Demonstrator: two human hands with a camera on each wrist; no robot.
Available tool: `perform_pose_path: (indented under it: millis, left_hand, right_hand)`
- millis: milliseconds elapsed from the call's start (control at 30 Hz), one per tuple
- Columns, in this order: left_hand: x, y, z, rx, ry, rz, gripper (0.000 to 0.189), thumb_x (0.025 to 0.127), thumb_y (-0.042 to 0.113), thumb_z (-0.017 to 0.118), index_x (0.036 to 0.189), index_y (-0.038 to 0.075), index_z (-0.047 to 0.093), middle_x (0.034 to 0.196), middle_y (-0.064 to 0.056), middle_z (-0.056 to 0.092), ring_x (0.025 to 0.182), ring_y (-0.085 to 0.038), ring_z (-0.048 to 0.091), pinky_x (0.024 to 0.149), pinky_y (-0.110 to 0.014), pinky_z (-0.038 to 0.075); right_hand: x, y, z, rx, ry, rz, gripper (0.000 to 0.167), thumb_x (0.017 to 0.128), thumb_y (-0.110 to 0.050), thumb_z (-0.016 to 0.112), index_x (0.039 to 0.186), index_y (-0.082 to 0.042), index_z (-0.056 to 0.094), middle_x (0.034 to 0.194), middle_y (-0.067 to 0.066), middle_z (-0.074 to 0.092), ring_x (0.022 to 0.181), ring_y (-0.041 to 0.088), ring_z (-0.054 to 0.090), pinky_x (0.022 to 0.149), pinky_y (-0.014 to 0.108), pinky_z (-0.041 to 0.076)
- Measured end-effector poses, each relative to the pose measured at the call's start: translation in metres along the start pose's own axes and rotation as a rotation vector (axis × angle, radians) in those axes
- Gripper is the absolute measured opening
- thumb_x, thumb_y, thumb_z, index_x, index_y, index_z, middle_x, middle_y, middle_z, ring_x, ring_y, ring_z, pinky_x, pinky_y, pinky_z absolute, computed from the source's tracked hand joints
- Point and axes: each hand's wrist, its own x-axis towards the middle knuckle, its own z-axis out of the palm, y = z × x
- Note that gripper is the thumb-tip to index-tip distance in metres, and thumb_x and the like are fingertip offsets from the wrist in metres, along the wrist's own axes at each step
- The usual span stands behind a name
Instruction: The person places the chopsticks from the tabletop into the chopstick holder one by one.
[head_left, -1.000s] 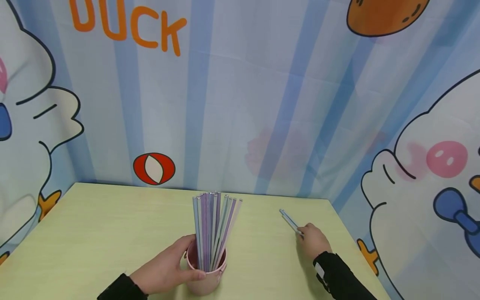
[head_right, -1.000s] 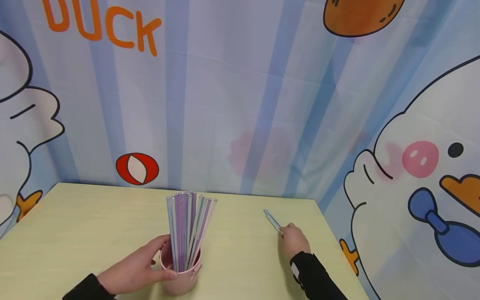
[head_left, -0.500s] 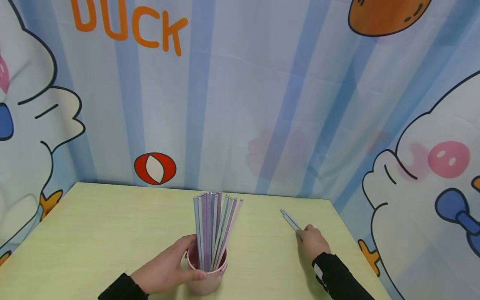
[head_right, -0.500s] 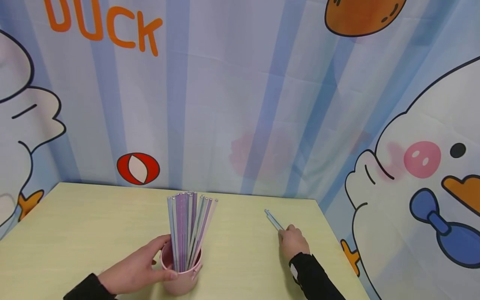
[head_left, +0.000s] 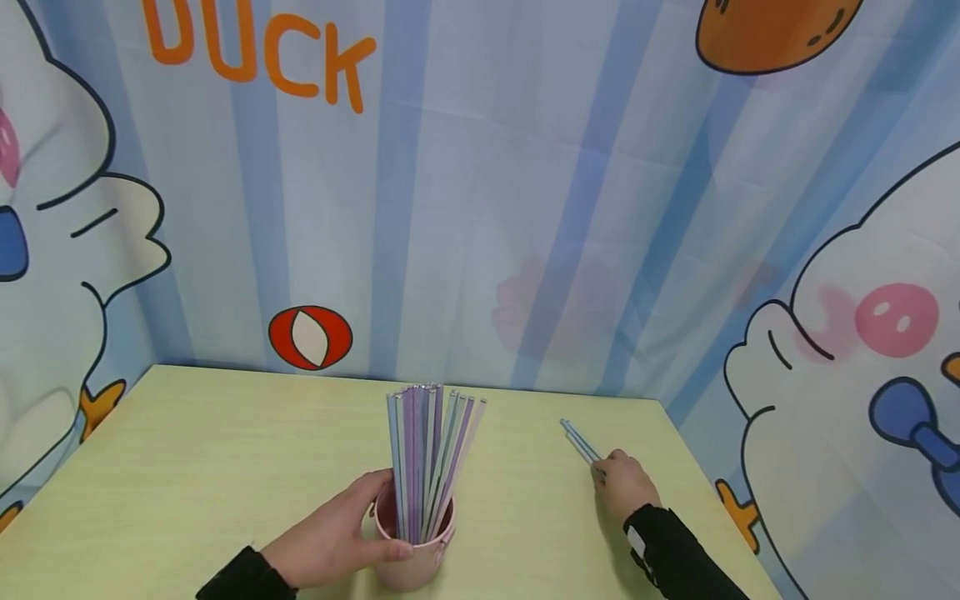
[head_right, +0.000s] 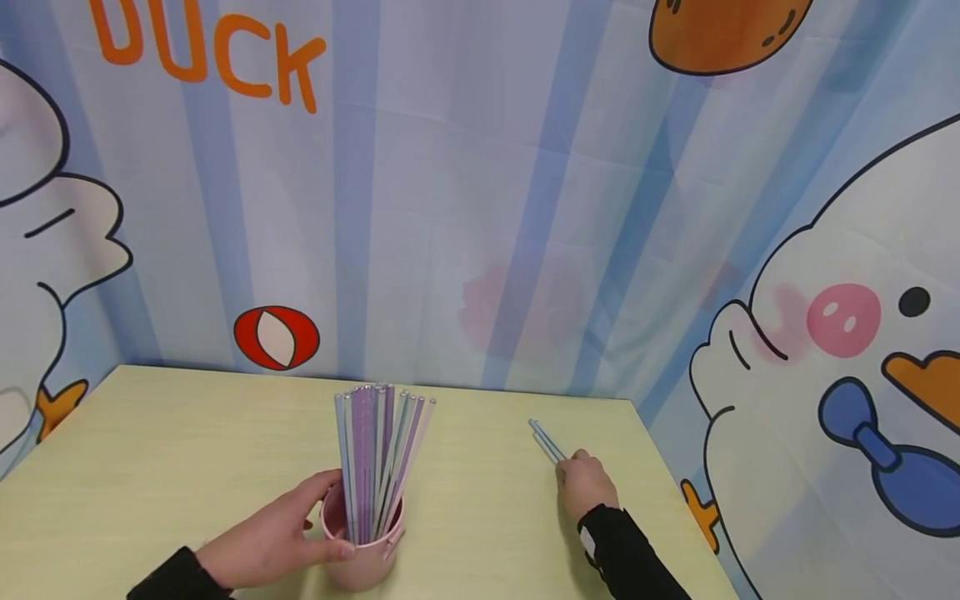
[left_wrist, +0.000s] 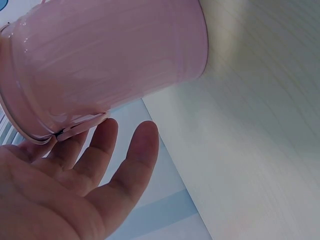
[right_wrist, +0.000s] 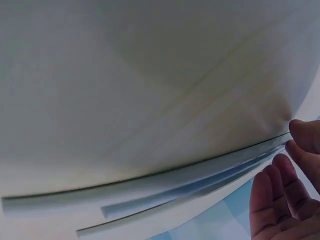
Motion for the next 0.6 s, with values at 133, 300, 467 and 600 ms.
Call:
perform_pose_path:
  millis: [133,300,467,600]
  left_hand:
    - [0.0,0.001,0.0,-0.005,0.004,-0.011,0.099,0.072,0.055,0.079,0.148,0.014,0.032,0.145,-0.01,0.041,0.12,-0.027,0.046,0.102,-0.058,0.037]
    - [0.0,0.002,0.001,-0.009,0.004,-0.022,0.099,0.071,0.055,0.079,0.149,0.015,0.032,0.145,-0.009,0.04,0.12,-0.027,0.046,0.102,-0.058,0.037]
    - [0.0,0.002,0.001,-0.013,0.0,-0.014,0.098,0.072,0.055,0.079,0.148,0.015,0.032,0.145,-0.009,0.04,0.12,-0.026,0.046,0.103,-0.058,0.037]
    - [0.0,0.001,0.001,-0.017,0.001,-0.014,0.098,0.072,0.054,0.079,0.148,0.015,0.033,0.144,-0.009,0.041,0.12,-0.026,0.046,0.103,-0.058,0.036]
  right_hand:
    - [0.001,-0.001,0.0,0.044,-0.009,0.029,0.013,0.084,-0.004,0.073,0.097,-0.004,0.073,0.082,0.005,0.054,0.072,0.021,0.056,0.064,0.036,0.051]
    - [0.003,-0.001,0.004,0.076,-0.029,0.07,0.015,0.083,-0.005,0.074,0.098,-0.006,0.074,0.082,0.003,0.058,0.075,0.021,0.059,0.068,0.037,0.053]
    - [0.003,-0.008,0.003,0.112,-0.067,0.099,0.015,0.084,-0.005,0.073,0.099,-0.007,0.074,0.083,0.003,0.063,0.074,0.02,0.061,0.064,0.037,0.052]
    - [0.004,-0.016,0.002,0.141,-0.096,0.1,0.015,0.084,-0.004,0.072,0.098,-0.008,0.074,0.084,0.002,0.065,0.072,0.018,0.06,0.063,0.036,0.051]
